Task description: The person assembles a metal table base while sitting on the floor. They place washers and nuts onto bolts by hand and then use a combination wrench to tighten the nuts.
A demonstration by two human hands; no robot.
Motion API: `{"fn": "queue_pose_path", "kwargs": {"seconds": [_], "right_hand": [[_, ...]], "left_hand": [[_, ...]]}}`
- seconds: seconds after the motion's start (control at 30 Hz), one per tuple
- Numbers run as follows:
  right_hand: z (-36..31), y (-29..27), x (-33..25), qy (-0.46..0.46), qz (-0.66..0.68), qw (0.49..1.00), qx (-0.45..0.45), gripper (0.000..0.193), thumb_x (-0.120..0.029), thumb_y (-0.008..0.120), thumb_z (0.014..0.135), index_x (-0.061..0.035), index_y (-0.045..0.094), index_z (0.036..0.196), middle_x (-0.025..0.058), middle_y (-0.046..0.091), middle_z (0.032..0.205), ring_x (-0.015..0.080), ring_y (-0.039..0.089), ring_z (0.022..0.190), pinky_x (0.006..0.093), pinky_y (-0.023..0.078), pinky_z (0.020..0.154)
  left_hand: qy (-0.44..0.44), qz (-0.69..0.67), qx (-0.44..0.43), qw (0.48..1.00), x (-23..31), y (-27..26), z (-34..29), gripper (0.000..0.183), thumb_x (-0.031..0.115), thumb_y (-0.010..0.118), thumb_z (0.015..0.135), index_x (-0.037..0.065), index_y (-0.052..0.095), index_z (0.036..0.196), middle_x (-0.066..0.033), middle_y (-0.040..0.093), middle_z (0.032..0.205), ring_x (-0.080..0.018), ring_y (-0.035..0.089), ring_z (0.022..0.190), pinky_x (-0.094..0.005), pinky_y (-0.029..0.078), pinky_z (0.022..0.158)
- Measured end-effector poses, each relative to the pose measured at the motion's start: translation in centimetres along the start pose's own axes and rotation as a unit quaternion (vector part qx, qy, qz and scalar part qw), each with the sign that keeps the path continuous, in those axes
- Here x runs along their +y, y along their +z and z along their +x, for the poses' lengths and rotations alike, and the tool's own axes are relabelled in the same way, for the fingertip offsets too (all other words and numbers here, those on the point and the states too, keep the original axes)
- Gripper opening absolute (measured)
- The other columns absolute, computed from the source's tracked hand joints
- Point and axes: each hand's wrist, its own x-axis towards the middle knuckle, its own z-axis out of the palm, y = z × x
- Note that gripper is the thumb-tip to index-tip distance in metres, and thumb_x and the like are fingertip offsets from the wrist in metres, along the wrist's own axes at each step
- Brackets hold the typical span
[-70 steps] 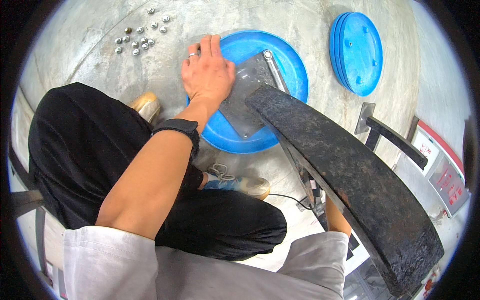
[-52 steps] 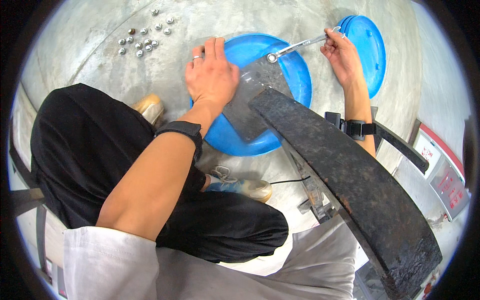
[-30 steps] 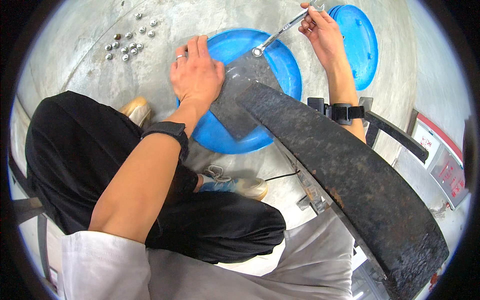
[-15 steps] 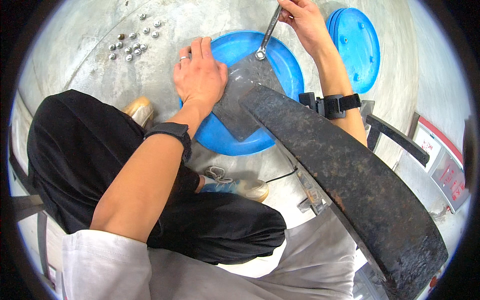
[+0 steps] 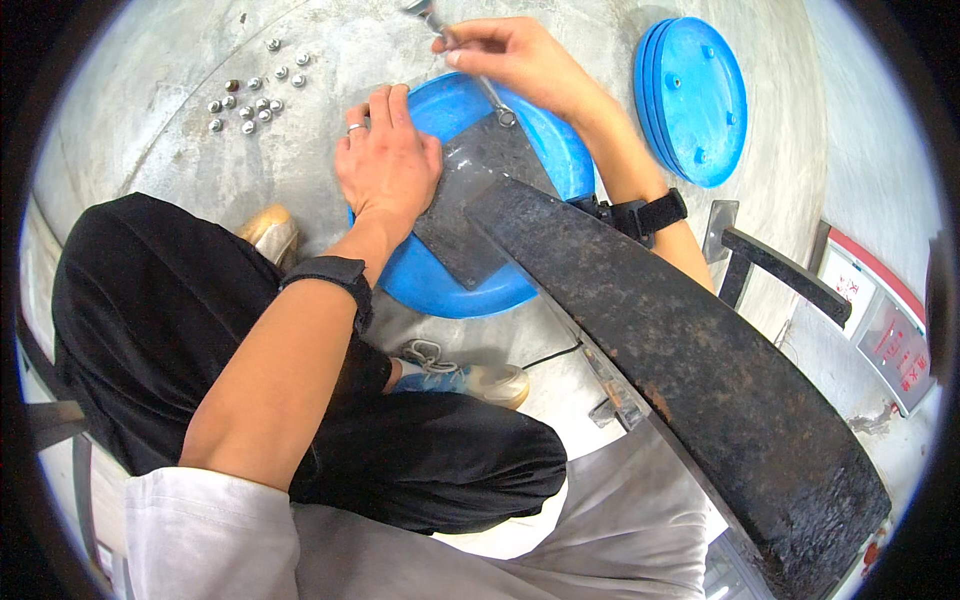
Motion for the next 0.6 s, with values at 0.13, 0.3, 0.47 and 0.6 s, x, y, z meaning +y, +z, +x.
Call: {"fn": "queue_pose_path", "kwargs": {"seconds": [0.13, 0.3, 0.47, 0.6], "right_hand": [[-0.5, 1.4, -1.1, -0.03, -0.056, 0.993, -0.095, 0.025, -0.015, 0.065, 0.081, -0.0033, 0.066, 0.103, -0.0022, 0.051, 0.072, 0.006, 0.044, 0.068, 0.0227, 0.037, 0.06], [-0.8, 1.7, -1.5, -0.039, -0.017, 0.986, -0.163, 0.027, -0.011, 0.067, 0.076, -0.0013, 0.065, 0.101, 0.0021, 0.059, 0.081, 0.0123, 0.052, 0.074, 0.027, 0.043, 0.067], [-2.0, 2.4, -2.2, 0.025, -0.034, 0.946, -0.322, 0.019, -0.009, 0.066, 0.071, 0.0008, 0.068, 0.087, 0.0077, 0.061, 0.077, 0.0169, 0.057, 0.075, 0.0286, 0.045, 0.069], [-3.0, 2.3, -2.5, 0.044, -0.032, 0.928, -0.368, 0.02, -0.012, 0.067, 0.07, 0.0002, 0.069, 0.086, 0.0073, 0.061, 0.078, 0.0186, 0.058, 0.075, 0.0294, 0.046, 0.07]], "left_hand": [[-0.005, 0.001, -0.018, 1.0, -0.1, 0.0, 0.1, 0.05, 0.026, 0.058, 0.076, 0.012, 0.045, 0.122, -0.0035, 0.048, 0.122, -0.0263, 0.046, 0.113, -0.0392, 0.043, 0.085], [0.007, 0.049, -0.052, 0.997, -0.6, 0.2, -0.3, 0.055, 0.029, 0.061, 0.075, 0.013, 0.043, 0.124, -0.0024, 0.047, 0.124, -0.0247, 0.045, 0.115, -0.0392, 0.042, 0.085], [-0.006, -0.015, -0.038, 0.999, -0.1, 0.3, 0.0, 0.058, 0.028, 0.061, 0.075, 0.014, 0.04, 0.126, -0.0027, 0.045, 0.126, -0.0255, 0.043, 0.116, -0.0394, 0.041, 0.087], [0.0, -0.025, -0.017, 1.0, -0.6, 0.4, 0.1, 0.055, 0.025, 0.06, 0.074, 0.012, 0.041, 0.125, -0.0037, 0.045, 0.127, -0.0263, 0.044, 0.116, -0.039, 0.041, 0.087]]}}
